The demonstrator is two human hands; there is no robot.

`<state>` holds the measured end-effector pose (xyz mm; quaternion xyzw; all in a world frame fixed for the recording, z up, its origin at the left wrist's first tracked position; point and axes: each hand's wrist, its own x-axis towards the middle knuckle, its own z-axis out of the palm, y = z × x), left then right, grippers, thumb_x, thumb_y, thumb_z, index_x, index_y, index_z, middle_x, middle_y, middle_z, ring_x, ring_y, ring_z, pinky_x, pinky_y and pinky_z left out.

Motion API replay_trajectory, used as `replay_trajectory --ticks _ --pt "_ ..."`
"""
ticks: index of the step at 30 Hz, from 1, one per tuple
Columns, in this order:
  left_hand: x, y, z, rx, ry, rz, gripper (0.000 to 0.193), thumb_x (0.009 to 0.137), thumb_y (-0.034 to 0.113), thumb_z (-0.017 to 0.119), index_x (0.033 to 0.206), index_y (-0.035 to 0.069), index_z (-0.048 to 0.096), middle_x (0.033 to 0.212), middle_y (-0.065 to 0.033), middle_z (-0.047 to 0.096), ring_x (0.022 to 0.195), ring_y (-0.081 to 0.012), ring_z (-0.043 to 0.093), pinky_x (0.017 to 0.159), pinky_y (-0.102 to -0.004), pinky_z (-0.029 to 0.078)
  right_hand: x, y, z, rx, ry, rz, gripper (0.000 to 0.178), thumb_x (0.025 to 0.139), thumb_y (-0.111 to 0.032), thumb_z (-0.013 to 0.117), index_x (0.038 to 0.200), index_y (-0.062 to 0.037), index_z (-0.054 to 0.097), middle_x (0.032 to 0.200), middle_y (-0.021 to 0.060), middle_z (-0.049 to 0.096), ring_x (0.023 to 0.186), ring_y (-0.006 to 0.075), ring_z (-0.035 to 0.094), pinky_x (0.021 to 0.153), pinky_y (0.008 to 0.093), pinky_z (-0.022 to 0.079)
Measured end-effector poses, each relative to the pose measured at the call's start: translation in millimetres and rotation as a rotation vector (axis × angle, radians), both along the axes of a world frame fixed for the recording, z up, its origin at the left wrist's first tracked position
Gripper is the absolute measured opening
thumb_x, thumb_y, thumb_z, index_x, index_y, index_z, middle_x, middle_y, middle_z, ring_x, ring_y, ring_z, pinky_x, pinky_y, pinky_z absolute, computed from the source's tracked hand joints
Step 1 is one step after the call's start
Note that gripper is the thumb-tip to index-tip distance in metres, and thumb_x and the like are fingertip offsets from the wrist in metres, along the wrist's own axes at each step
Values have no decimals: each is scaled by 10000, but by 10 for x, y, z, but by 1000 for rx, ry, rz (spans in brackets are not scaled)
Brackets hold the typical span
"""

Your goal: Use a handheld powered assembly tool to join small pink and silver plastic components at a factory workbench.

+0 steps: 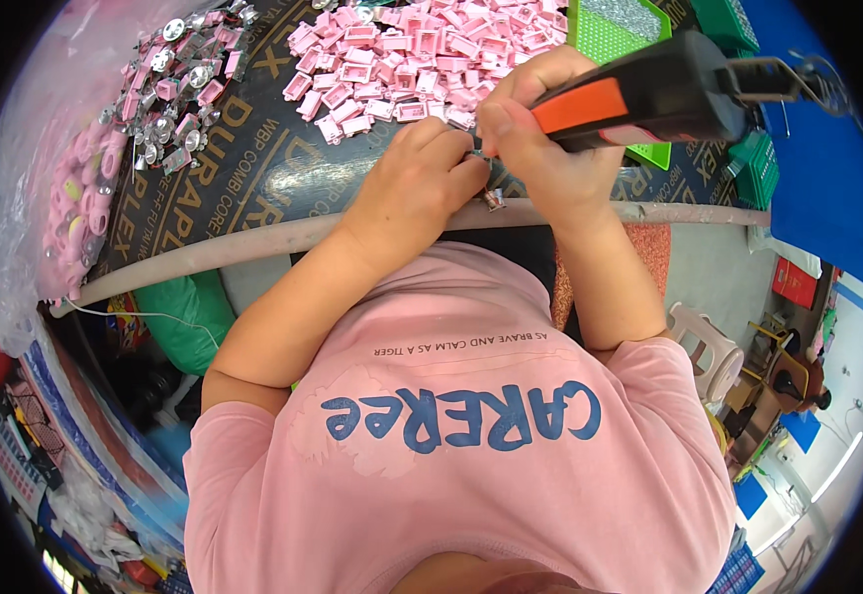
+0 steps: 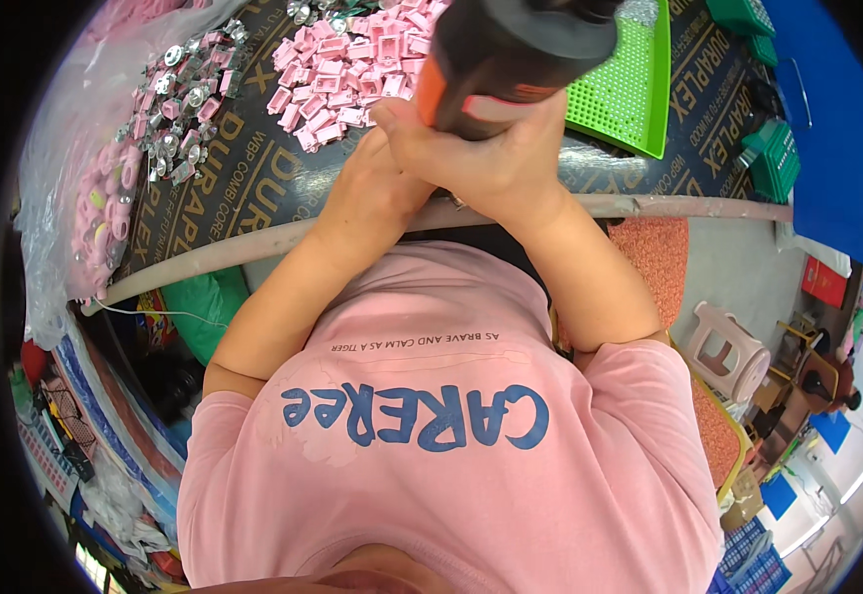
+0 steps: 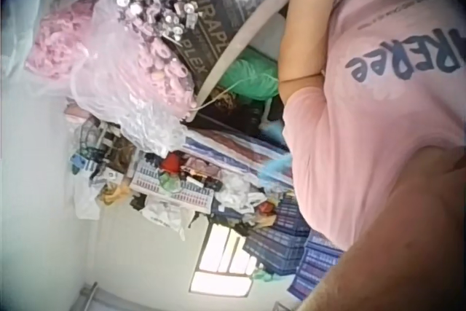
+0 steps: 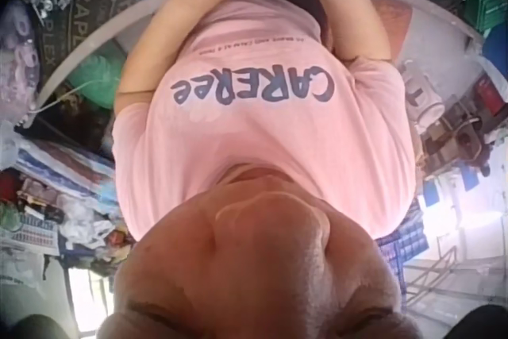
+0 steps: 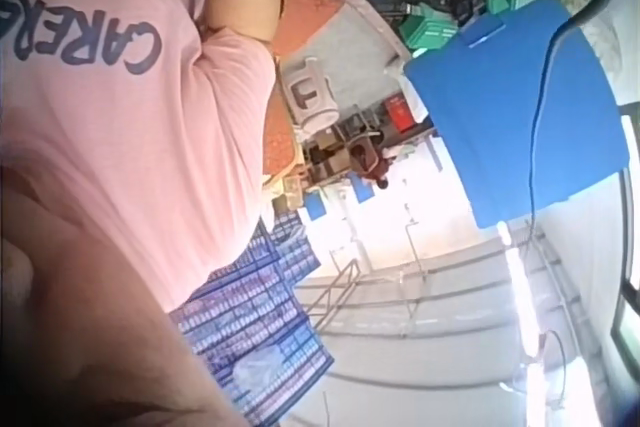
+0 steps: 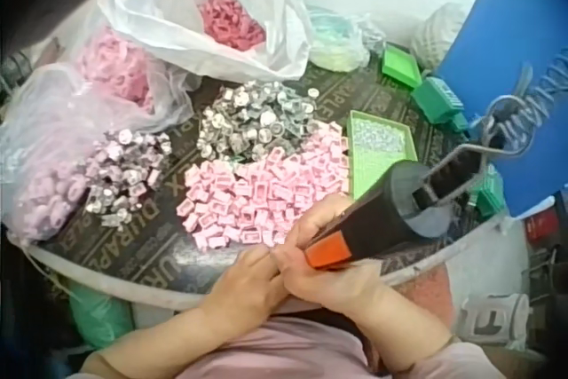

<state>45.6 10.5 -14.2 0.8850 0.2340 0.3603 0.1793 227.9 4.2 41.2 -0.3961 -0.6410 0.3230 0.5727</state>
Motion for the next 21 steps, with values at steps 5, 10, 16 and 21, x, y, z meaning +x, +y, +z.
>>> replay_trajectory --ticks 5,10,16,21 --pt "-12 12 30 18 6 4 118 857 125 656 946 81 720 1045 -75 651 1001 -292 613 917 -417 513 -119 -46 118 -35 -10 -113 262 849 71 783 960 -42 574 804 55 673 673 111 637 630 273 540" --pt "-53 -27 115 -56 93 -6 164 870 104 659 1012 85 741 1057 -80 665 1008 -304 623 905 -422 532 -80 -88 142 -24 70 27 275 816 63 825 935 -49 605 822 51 697 723 95 646 656 253 526" --pt "-187 25 230 -116 133 -36 265 855 53 686 1116 74 723 1086 -101 691 1025 -306 647 923 -435 534 752 -23 392 114 259 -230 124 1047 -113 639 949 -45 606 743 104 639 638 224 638 686 427 574" --pt "-388 203 689 -231 197 -165 285 823 -20 771 1095 46 714 1104 -113 712 1091 -328 671 927 -425 550 1327 193 152 57 431 -352 68 977 -11 716 982 -11 648 741 108 636 626 235 630 643 406 557"
